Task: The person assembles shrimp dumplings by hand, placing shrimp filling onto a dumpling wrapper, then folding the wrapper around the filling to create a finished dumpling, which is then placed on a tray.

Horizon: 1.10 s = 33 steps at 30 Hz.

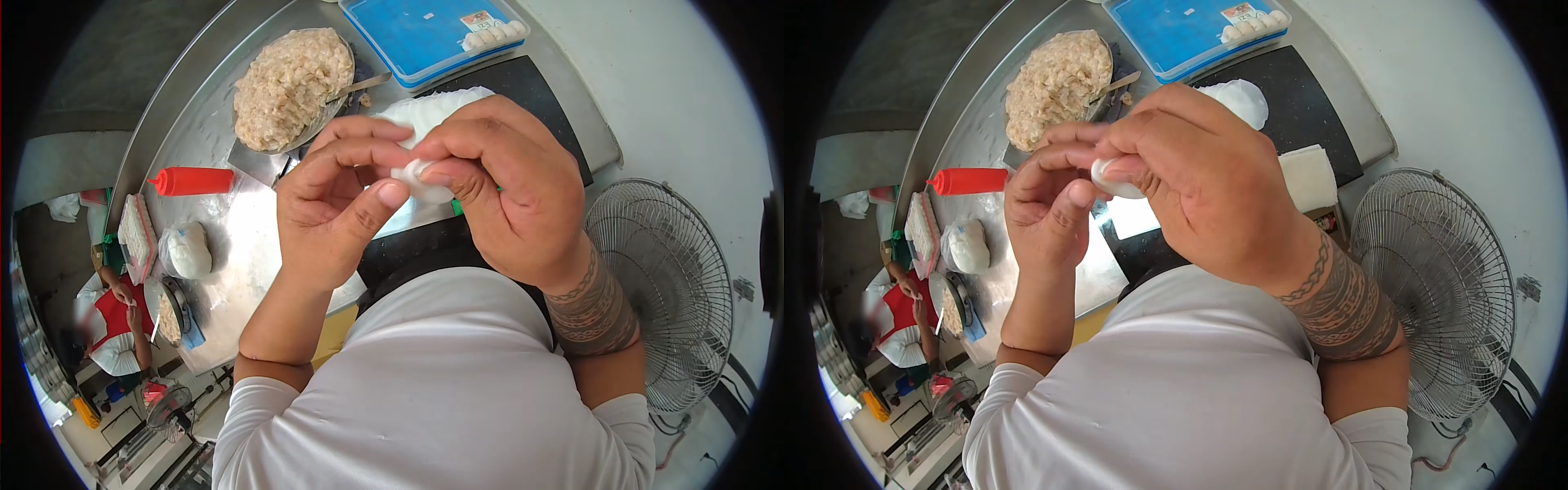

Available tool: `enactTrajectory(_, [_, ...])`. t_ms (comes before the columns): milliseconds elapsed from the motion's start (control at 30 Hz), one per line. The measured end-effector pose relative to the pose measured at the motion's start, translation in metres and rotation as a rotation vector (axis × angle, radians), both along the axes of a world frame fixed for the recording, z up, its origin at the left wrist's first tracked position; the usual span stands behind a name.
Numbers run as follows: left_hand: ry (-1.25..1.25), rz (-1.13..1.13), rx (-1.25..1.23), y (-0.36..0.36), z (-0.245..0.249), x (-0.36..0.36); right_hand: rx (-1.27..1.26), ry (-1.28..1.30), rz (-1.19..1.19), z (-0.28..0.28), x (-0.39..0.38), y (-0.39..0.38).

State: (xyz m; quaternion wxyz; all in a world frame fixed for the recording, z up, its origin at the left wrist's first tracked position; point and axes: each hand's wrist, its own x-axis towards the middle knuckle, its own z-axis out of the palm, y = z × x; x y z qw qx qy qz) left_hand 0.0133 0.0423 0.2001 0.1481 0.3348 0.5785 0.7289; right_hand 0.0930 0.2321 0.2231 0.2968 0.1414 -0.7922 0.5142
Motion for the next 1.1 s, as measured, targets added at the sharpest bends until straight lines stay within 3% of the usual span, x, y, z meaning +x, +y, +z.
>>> enactTrajectory(67, [0.018,-0.01,0.015,0.003,-0.002,-0.006,0.15,0.121,-0.066,-0.005,-0.005,0.005])
enactTrajectory(167, [-1.103,-0.513,0.174,0.005,-0.005,-0.013,0.266,0.217,-0.104,-0.014,-0.016,0.009])
enactTrajectory(233, [-1.164,-0.587,0.251,0.011,-0.017,-0.022,0.353,0.166,-0.096,-0.032,-0.015,0.02])
enactTrajectory(300, [-0.98,-0.414,0.052,0.019,-0.025,-0.034,0.439,0.116,-0.083,-0.041,-0.015,0.032])
enactTrajectory(433, [-0.856,-0.448,-0.023,0.026,-0.033,-0.067,0.205,-0.064,0.049,-0.072,-0.009,0.058])
enactTrajectory(500, [-0.86,-0.439,-0.039,0.03,-0.035,-0.077,0.022,-0.264,-0.141,-0.09,0.001,0.072])
enactTrajectory(533, [-0.736,-0.396,-0.099,0.033,-0.038,-0.083,0.018,-0.267,-0.14,-0.109,0.003,0.084])
enactTrajectory(600, [-0.523,-0.268,-0.275,0.047,-0.036,-0.092,0.009,-0.49,-0.425,-0.161,0.012,0.108])
enactTrajectory(633, [-0.521,-0.276,-0.277,0.058,-0.039,-0.099,0.007,-0.49,-0.434,-0.184,0.017,0.118])
enactTrajectory(700, [-0.028,-0.072,-0.439,0.082,-0.052,-0.117,0.271,-0.552,-0.664,-0.221,0.024,0.133])
enactTrajectory(833, [0.262,0.047,-0.51,0.135,-0.09,-0.191,0.495,-0.624,-0.754,-0.238,0.025,0.133])
enactTrajectory(867, [0.265,0.042,-0.513,0.146,-0.101,-0.211,0.491,-0.652,-0.766,-0.238,0.024,0.132])
enactTrajectory(933, [0.719,-0.046,-0.585,0.164,-0.117,-0.241,0.48,-0.687,-0.786,-0.238,0.024,0.13])
enactTrajectory(1100, [0.795,-0.305,-0.698,0.192,-0.148,-0.255,0.515,-0.656,-0.772,-0.24,0.024,0.132])
